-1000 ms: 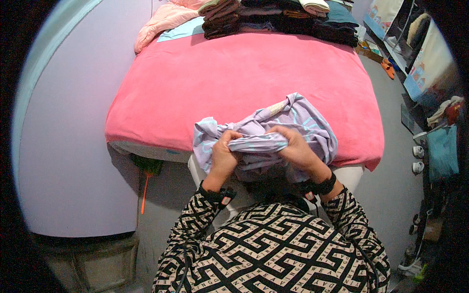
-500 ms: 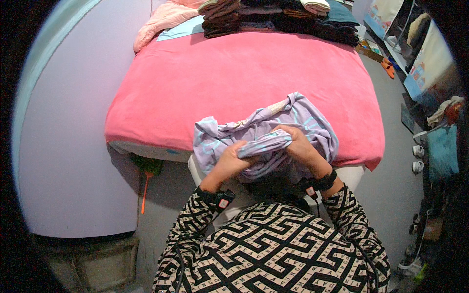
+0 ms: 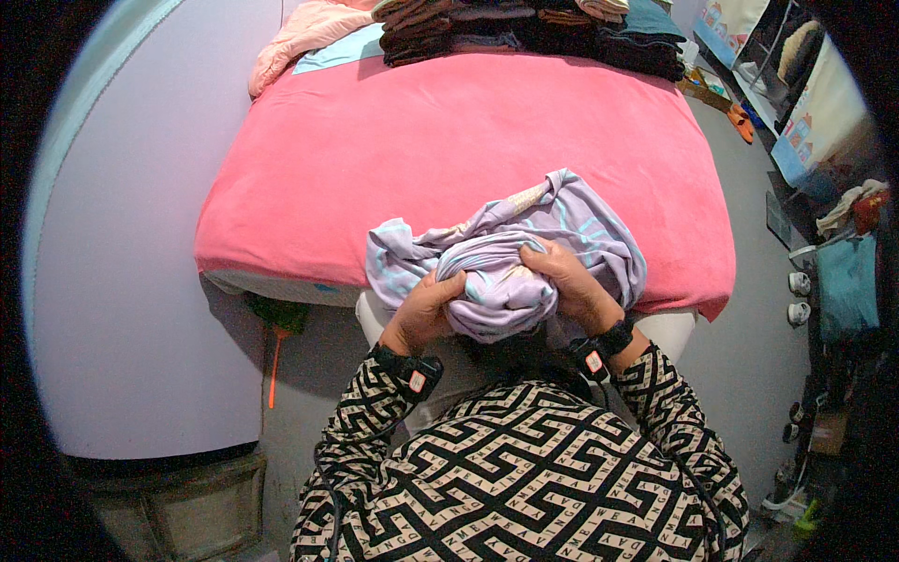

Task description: The person folds several garments on a bed, including black pants, white pants, and a purple shirt. They smooth and align each item before folding it into a compact shape and placing it on a growing stack.

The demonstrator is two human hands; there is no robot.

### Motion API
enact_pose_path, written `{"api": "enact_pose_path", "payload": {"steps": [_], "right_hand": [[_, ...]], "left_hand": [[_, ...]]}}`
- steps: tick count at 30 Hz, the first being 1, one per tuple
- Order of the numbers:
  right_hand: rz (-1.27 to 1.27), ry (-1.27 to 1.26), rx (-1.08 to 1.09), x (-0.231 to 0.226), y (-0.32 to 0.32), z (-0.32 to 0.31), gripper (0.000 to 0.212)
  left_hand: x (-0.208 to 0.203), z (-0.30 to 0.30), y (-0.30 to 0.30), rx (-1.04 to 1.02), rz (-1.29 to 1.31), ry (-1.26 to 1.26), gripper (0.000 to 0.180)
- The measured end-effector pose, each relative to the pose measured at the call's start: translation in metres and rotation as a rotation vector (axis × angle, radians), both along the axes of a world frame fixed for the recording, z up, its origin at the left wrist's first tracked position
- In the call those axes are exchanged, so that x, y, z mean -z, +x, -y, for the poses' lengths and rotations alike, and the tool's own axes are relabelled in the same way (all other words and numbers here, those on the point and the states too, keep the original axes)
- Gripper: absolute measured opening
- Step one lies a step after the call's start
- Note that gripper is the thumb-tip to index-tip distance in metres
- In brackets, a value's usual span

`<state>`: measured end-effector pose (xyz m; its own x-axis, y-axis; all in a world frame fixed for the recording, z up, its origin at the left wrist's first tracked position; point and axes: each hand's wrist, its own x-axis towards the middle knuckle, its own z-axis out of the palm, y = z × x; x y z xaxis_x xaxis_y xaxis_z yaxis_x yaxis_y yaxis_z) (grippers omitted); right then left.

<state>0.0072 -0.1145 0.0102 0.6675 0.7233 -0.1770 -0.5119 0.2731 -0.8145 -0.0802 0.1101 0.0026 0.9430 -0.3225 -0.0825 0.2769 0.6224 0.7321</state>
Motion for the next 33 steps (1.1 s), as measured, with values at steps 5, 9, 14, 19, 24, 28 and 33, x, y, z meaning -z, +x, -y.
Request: {"api": "enact_pose_path", "payload": {"steps": [5,9,14,19,24,28,33], "right_hand": [[0.063,-0.085,0.111,0.014,0.003,-0.011,0.032],[0.26,-0.078,0.082,0.024,0.008,-0.014,0.03],[0.584,-0.314,-0.066,0.035,0.005,-0.014,0.034],[0.778,-0.329,0.126,0.036,-0.011,-0.018,0.029],[0.87,-0.265,0.423,0.008,-0.007,-0.004,0.022],[1.025,-0.336,0.289,-0.022,-0.008,0.003,0.03],[0.99,-0.353,0.301,-0.036,-0.009,0.007,0.039]], "left_hand": [[0.025,0.028,-0.004,0.386,-0.123,-0.611,0.063],[0.029,0.026,-0.012,0.376,-0.186,-0.043,0.061],[0.011,0.003,0.001,0.097,0.012,-0.179,0.044],[0.002,-0.002,0.004,-0.061,-0.02,-0.166,0.042],[0.001,0.0,0.004,-0.115,-0.042,-0.124,0.042],[0.003,0.002,0.006,-0.07,-0.011,-0.054,0.044],[0.005,0.002,0.003,-0.112,-0.005,-0.043,0.055]]}}
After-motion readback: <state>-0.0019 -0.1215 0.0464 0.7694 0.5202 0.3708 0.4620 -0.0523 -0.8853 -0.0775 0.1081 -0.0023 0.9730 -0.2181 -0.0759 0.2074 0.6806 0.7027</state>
